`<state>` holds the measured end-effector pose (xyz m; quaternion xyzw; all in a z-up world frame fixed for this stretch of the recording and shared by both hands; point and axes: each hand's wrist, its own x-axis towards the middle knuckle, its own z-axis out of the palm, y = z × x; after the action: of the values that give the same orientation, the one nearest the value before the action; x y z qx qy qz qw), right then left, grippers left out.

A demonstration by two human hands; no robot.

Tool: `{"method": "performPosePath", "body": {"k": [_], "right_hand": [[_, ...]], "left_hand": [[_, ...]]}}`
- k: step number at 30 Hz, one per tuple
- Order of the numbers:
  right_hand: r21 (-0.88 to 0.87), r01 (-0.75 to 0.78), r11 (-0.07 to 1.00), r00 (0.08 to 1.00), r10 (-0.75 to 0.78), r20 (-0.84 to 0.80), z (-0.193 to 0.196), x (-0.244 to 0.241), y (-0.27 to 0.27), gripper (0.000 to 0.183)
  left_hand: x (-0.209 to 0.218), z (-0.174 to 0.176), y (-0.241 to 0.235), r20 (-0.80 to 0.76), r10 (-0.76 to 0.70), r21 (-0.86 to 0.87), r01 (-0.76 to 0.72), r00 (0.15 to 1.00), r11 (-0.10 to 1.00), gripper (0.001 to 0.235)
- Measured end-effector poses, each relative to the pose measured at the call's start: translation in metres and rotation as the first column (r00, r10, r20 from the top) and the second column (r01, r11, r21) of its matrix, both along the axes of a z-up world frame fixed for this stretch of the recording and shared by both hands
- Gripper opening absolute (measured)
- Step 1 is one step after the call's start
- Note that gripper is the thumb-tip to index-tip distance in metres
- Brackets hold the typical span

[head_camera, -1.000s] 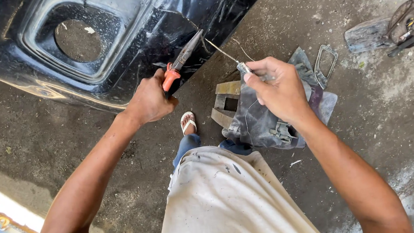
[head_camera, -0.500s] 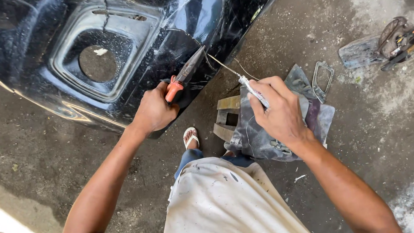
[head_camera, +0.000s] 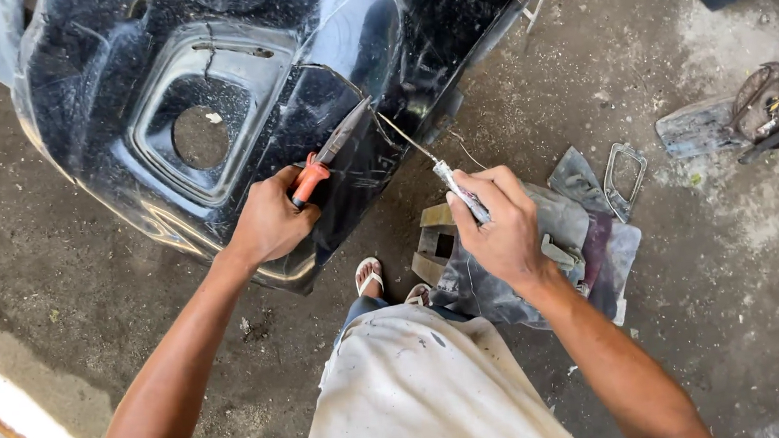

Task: The person uses pliers and a screwdriver to pry and separate a section of a black car bumper. They then use their hands to pull the detached plastic piece away from the main body of the bumper.

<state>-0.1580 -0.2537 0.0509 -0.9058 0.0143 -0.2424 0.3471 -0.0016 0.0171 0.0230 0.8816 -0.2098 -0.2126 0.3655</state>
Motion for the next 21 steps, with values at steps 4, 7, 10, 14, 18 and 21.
{"method": "performPosePath", "body": {"k": [4, 7, 10, 14, 18, 21], "right_hand": [[0.003, 0.012, 1.0, 1.0, -0.012, 0.019, 0.005, 0.002, 0.003, 0.026], [0.049, 0.0, 0.999, 1.0, 0.0, -0.001, 0.007, 0.003, 0.007, 0.026], [0.046, 0.005, 0.999, 1.0, -0.005, 0.01, -0.003, 0.004, 0.005, 0.026], [0.087, -0.004, 0.996, 0.999, -0.001, 0.052, -0.014, 0.004, 0.008, 0.025], [0.157, 0.019, 0.987, 0.998, -0.029, 0.064, -0.018, 0.003, 0.014, 0.025], [0.188, 0.019, 0.982, 0.998, -0.031, 0.063, -0.016, 0.002, 0.017, 0.025]], "left_hand": [[0.005, 0.007, 0.004, 0.033, -0.01, 0.014, 0.009, 0.999, 1.0, 0.035], [0.005, 0.011, 0.003, 0.023, 0.009, 0.039, -0.01, 1.0, 0.999, 0.036], [0.005, 0.0, 0.002, 0.052, 0.028, 0.038, -0.03, 0.998, 0.999, 0.037], [0.001, 0.004, 0.005, 0.079, 0.031, 0.041, -0.034, 0.996, 0.999, 0.041], [0.0, 0.014, 0.008, 0.042, 0.03, 0.086, -0.034, 0.999, 0.996, 0.043], [0.001, 0.018, 0.009, 0.005, 0.02, 0.094, -0.02, 1.0, 0.995, 0.046]]}}
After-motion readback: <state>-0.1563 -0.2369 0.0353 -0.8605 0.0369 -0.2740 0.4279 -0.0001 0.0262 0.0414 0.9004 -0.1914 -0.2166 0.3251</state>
